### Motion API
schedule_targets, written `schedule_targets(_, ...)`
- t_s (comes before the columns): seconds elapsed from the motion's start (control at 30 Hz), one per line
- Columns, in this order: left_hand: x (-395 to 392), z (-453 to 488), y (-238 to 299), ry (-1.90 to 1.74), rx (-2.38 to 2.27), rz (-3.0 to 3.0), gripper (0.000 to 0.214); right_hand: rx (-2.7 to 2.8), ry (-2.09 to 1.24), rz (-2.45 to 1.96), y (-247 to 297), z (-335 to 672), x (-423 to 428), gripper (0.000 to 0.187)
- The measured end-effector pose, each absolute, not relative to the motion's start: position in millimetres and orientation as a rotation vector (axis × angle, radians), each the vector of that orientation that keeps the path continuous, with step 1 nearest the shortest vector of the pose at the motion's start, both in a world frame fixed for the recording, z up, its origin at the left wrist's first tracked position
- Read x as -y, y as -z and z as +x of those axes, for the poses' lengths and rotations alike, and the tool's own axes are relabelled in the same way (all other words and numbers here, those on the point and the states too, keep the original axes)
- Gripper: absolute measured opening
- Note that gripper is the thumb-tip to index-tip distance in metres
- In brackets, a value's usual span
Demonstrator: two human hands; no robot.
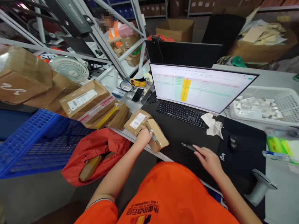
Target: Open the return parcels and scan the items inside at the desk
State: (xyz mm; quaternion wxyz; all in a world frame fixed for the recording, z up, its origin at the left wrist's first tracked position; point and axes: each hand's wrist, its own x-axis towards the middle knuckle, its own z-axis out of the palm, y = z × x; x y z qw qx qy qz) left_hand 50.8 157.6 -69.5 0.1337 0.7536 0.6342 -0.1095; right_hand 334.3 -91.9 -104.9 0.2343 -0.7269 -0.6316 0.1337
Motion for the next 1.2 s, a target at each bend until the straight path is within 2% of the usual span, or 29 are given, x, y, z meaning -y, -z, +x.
schedule_targets(0.27,-169,64,73,0.195,-1.836,2.068,0.049,2.053,-0.381,-1.880,114,248,60,0.034)
schedule_targets(0.43,-169,60,75,0.157,-1.821,2.025,0.066,2.238,-0.022,-1.761,117,242,42,0.030)
schedule_targets(0.63,-167,47,79,0.051,-1.755,1.928,0.074,2.236,0.093,-1.767,115,242,35,0.030)
schedule_targets(0.77,-168,32,86,-0.078,-1.631,1.789,0.056,2.035,0.152,-1.972,113,262,35,0.033)
schedule_targets(0.87,-163,17,95,-0.209,-1.537,1.653,0.046,1.945,-0.074,-1.928,117,285,45,0.037)
schedule_targets(1.0,-142,-5,120,-0.410,-1.476,1.532,0.049,1.652,-0.361,-1.842,145,312,75,0.037)
schedule_targets(1.1,-123,-18,148,-0.630,-1.495,1.528,0.055,1.243,-0.254,-2.092,178,335,96,0.042)
schedule_targets(1.2,-114,-21,169,-0.652,-1.639,1.677,0.065,1.097,-0.078,-2.221,202,360,105,0.050)
